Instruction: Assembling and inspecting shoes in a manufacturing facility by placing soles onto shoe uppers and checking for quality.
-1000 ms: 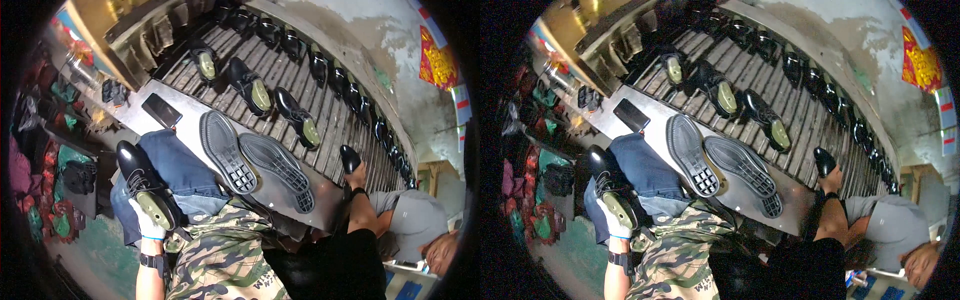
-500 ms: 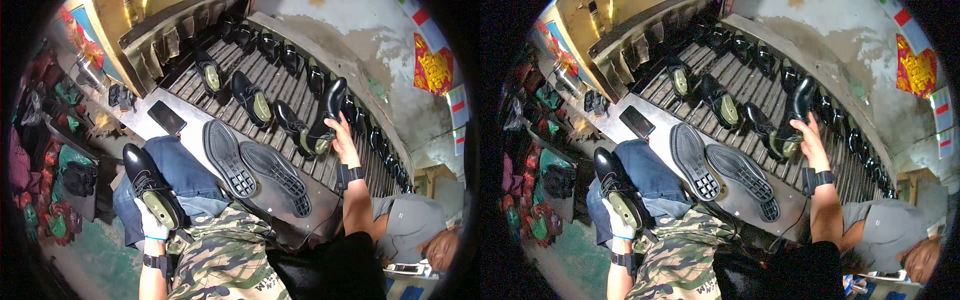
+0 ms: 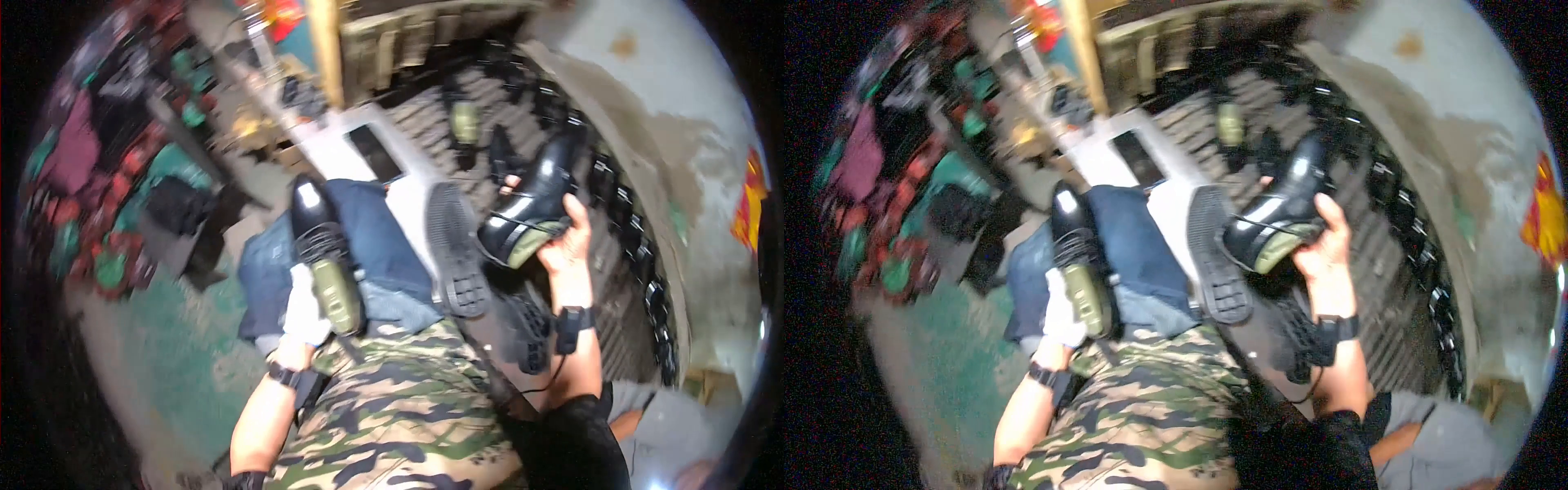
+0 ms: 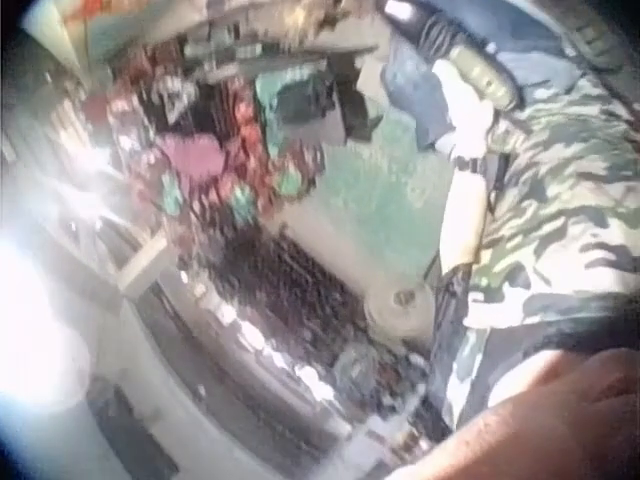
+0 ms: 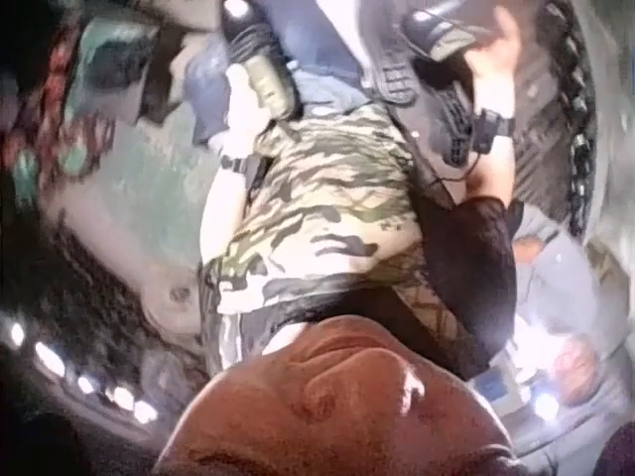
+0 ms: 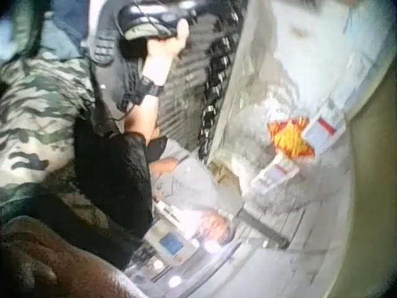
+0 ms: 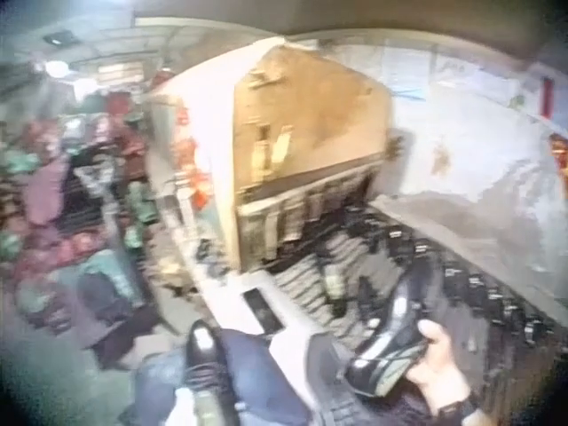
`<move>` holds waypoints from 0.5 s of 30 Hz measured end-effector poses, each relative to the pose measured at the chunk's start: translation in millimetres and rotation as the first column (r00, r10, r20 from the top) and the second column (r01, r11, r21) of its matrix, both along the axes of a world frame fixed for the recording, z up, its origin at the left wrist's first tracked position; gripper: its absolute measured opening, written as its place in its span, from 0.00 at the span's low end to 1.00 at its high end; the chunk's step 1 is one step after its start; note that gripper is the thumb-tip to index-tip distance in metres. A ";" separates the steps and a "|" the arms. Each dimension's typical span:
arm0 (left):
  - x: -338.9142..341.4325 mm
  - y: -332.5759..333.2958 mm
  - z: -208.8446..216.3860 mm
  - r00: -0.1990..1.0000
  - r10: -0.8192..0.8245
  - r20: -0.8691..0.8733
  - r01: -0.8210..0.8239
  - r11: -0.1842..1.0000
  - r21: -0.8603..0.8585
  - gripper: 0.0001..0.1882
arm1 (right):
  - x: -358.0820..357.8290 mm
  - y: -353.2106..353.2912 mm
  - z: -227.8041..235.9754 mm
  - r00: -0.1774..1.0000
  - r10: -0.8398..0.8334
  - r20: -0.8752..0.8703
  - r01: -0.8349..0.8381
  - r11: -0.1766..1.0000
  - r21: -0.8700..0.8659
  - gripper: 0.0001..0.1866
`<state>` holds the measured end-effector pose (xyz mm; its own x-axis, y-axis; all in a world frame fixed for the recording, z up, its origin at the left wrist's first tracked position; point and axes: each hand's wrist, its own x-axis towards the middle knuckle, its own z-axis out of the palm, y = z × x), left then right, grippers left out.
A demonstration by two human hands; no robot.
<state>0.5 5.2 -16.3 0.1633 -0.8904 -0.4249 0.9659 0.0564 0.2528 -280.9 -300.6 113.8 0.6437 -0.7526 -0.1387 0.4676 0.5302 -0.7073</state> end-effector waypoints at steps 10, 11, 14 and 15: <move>-5.2 -9.8 25.6 0.948 0.194 0.253 -0.212 0.976 0.045 0.28 | 68.6 62.8 -55.3 0.968 0.243 -0.066 -0.222 0.948 0.229 0.44; -3.9 -5.9 31.4 0.914 0.213 0.346 -0.221 0.975 -0.015 0.40 | 60.6 58.0 -74.9 0.968 0.228 -0.103 -0.193 0.943 0.270 0.43; -13.7 9.1 43.4 0.766 0.026 0.642 -0.213 0.953 0.215 0.53 | 61.2 63.3 -87.6 0.950 0.295 -0.098 -0.250 0.912 0.325 0.41; -12.1 11.3 56.1 0.742 -0.085 0.664 -0.171 0.935 0.311 0.65 | 62.4 63.8 -86.1 0.937 0.339 -0.082 -0.298 0.901 0.314 0.38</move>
